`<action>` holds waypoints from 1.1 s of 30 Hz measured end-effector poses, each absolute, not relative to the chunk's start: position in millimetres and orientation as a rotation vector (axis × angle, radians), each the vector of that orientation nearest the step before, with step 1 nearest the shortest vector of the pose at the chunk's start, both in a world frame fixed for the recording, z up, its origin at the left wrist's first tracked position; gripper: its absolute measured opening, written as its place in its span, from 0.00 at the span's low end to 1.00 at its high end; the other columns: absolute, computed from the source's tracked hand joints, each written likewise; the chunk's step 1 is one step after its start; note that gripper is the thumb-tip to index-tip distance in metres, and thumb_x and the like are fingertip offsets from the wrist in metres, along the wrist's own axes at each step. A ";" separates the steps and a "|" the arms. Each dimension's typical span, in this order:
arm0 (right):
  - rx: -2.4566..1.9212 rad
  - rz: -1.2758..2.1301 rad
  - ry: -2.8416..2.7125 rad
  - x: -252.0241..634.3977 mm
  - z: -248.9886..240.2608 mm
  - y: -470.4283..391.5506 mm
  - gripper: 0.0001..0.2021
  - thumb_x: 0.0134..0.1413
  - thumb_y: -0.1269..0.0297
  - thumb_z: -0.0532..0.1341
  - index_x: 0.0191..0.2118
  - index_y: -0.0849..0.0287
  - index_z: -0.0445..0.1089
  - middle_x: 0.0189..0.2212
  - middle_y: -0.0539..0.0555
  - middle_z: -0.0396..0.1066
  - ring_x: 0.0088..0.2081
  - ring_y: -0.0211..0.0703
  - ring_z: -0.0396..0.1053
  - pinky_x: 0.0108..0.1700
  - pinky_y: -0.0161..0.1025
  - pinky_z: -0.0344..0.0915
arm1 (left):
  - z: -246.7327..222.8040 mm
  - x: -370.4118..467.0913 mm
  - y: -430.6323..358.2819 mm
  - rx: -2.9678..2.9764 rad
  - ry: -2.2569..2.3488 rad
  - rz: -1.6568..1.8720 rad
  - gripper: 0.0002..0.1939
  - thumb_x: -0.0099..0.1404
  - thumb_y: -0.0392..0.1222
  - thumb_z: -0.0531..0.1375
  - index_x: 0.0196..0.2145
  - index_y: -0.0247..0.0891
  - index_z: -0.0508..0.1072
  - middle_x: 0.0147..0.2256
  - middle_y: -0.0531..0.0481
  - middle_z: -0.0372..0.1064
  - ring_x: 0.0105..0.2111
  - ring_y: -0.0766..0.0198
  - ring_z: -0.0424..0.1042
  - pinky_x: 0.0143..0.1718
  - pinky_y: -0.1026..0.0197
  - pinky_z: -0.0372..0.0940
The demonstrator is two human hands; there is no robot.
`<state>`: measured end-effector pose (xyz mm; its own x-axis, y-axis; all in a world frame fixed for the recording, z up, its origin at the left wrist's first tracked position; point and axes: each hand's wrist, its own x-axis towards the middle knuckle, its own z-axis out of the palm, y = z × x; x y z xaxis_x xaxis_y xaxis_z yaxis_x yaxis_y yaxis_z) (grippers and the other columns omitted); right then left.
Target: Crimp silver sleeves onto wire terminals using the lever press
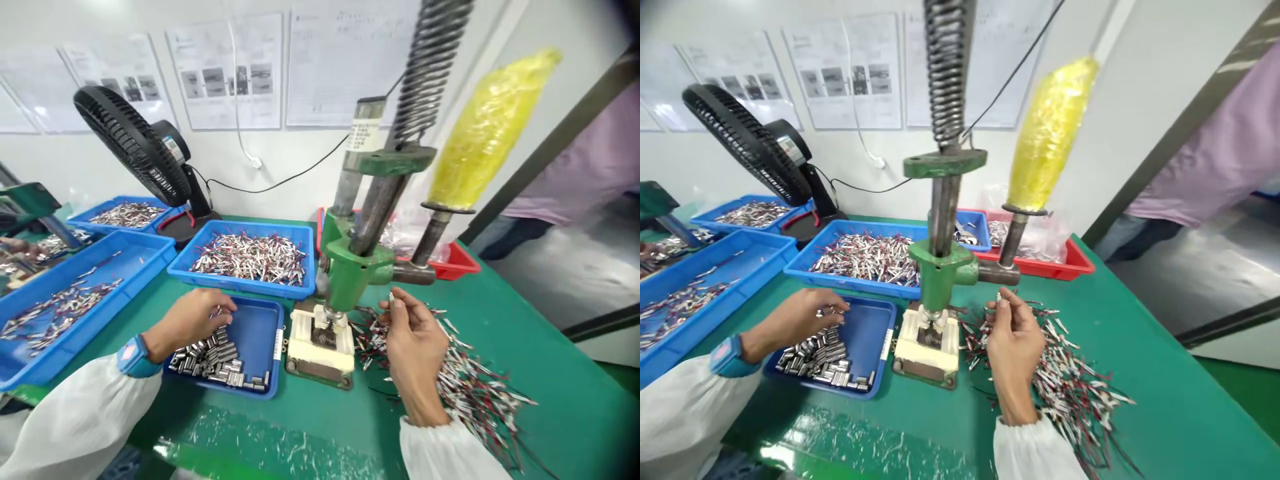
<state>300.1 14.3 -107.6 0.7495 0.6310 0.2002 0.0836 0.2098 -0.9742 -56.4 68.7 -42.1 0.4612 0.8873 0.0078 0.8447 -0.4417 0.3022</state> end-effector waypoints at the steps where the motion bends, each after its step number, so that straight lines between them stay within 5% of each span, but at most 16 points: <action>1: -1.327 0.424 -0.654 296.3 -106.3 9.9 0.34 0.47 0.40 0.68 0.51 0.65 0.75 0.33 0.57 0.77 0.27 0.38 0.69 0.32 0.38 0.67 | -47.3 -57.1 64.4 2.491 1.498 0.167 0.09 0.66 0.41 0.62 0.41 0.44 0.82 0.43 0.48 0.81 0.42 0.51 0.79 0.42 0.55 0.69; 6: -1.332 0.404 -0.755 259.3 -96.2 -29.9 0.31 0.53 0.45 0.69 0.55 0.63 0.71 0.35 0.58 0.79 0.28 0.40 0.74 0.35 0.38 0.71 | -66.3 -47.0 60.0 2.563 1.522 0.167 0.11 0.68 0.35 0.58 0.37 0.42 0.82 0.41 0.43 0.79 0.43 0.47 0.78 0.43 0.52 0.69; 13: -1.343 0.251 -0.946 206.4 -94.9 -47.1 0.14 0.60 0.53 0.66 0.39 0.61 0.73 0.29 0.53 0.75 0.29 0.39 0.74 0.34 0.34 0.72 | -77.5 -18.1 54.8 2.367 1.225 0.779 0.07 0.70 0.43 0.59 0.40 0.40 0.76 0.37 0.48 0.79 0.37 0.56 0.77 0.41 0.57 0.69; 19: -1.402 0.360 -0.974 202.6 -105.2 -40.8 0.17 0.60 0.50 0.66 0.38 0.61 0.75 0.29 0.53 0.74 0.27 0.38 0.72 0.32 0.33 0.70 | -68.7 18.1 31.3 1.911 1.075 1.150 0.09 0.66 0.48 0.65 0.36 0.40 0.78 0.32 0.53 0.79 0.33 0.61 0.77 0.38 0.62 0.71; 25: -1.462 0.673 -0.916 211.8 -112.2 -39.0 0.22 0.55 0.42 0.65 0.28 0.60 0.68 0.20 0.50 0.68 0.19 0.36 0.64 0.21 0.31 0.61 | -62.6 51.4 28.7 1.659 0.938 1.179 0.11 0.65 0.48 0.66 0.40 0.40 0.83 0.37 0.48 0.82 0.38 0.58 0.79 0.42 0.60 0.72; 33: -1.534 0.522 -1.049 217.8 -112.8 -35.3 0.21 0.60 0.47 0.60 0.24 0.58 0.62 0.17 0.47 0.63 0.19 0.33 0.59 0.23 0.30 0.52 | -55.1 91.8 37.1 1.716 0.823 1.051 0.15 0.66 0.44 0.62 0.46 0.34 0.81 0.42 0.44 0.80 0.39 0.57 0.76 0.44 0.57 0.70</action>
<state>217.8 -35.3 -112.8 0.5022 0.8367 0.2182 0.3307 0.0473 -0.9426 91.8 37.1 -55.1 0.4093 0.8664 0.2861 0.0707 -0.3427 0.9368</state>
